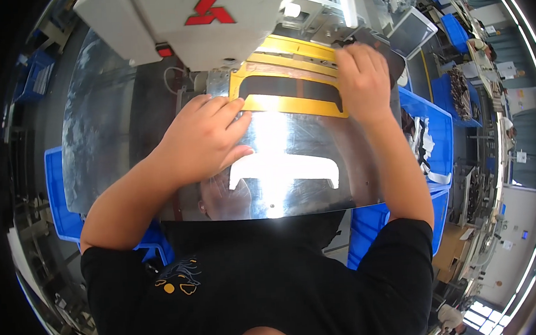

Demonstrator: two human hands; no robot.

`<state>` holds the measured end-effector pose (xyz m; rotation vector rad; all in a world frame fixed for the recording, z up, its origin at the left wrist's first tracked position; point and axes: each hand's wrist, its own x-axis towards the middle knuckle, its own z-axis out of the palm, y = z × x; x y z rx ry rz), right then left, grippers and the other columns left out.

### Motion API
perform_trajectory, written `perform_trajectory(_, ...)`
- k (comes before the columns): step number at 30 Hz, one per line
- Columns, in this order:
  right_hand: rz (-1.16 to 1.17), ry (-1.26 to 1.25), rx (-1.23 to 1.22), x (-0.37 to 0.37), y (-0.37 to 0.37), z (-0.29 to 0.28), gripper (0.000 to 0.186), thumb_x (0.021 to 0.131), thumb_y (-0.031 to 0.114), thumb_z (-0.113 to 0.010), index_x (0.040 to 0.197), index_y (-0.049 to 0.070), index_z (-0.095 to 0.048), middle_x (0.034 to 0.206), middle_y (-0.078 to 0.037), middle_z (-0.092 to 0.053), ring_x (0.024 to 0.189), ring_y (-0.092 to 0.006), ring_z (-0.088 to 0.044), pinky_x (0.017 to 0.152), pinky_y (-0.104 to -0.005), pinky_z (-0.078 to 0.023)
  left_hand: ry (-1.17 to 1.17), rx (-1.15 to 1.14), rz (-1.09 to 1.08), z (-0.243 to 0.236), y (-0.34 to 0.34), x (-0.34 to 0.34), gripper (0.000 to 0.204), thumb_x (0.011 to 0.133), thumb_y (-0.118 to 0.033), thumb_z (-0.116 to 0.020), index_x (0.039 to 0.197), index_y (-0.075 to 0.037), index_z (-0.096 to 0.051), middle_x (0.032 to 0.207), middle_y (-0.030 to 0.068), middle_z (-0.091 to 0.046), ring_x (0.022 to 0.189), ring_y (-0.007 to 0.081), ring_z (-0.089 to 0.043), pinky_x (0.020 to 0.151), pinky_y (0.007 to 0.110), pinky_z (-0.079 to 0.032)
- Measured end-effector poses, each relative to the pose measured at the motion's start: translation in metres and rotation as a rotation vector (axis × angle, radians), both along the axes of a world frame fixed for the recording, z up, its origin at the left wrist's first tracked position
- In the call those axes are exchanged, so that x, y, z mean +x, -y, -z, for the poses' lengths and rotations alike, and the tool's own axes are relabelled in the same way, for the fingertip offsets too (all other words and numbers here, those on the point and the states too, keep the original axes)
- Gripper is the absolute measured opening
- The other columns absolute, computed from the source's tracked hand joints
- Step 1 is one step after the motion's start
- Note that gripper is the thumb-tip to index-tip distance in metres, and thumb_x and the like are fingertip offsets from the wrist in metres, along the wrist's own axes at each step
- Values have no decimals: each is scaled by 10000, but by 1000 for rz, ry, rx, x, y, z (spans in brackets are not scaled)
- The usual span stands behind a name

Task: The recorder is sewing leather shoe components using an industrial sewing machine at a factory workstation.

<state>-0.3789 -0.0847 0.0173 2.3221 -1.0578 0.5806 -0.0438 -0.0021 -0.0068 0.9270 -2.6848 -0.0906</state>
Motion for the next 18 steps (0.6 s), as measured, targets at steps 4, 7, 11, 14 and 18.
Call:
perform_trajectory(4,-43,239,563,12,-42,-11,121,891,119,-740,897,57,-635,949,-124,-637,895,-366,-650,824,-450,-537,-43,-1,-4,-1,1,-2,507,888,-419,-792,1211,-38,-706,1299,175,-688,1191,317,-650,1049,448,-505)
perform_trajectory(7,-68,222,843,19,-54,-13,183,895,146,-749,887,51,-592,963,-137,-591,920,-373,-640,821,-443,-537,-68,2,-5,-2,3,-3,502,877,-410,-798,1191,-29,-710,1291,181,-687,1172,329,-650,1038,453,-509)
perform_trajectory(11,-148,198,834,26,-55,-12,243,898,176,-764,939,43,-565,1010,-150,-551,964,-373,-630,830,-439,-535,-77,4,8,-6,6,-5,487,876,-397,-797,1184,-29,-710,1282,186,-688,1150,339,-655,1021,459,-516)
perform_trajectory(14,-136,247,764,26,-44,-9,266,885,179,-777,967,41,-564,996,-151,-559,944,-376,-618,843,-425,-533,-65,7,-1,-10,7,-8,449,884,-380,-793,1158,-32,-719,1269,187,-694,1136,344,-659,1007,462,-519)
perform_trajectory(18,-113,542,783,17,-23,0,254,852,53,-792,999,48,-585,1007,-47,-586,901,-165,-600,802,-306,-506,-94,5,-17,-9,11,-11,406,897,-372,-786,1107,-28,-738,1257,180,-698,1130,342,-661,1005,457,-516)
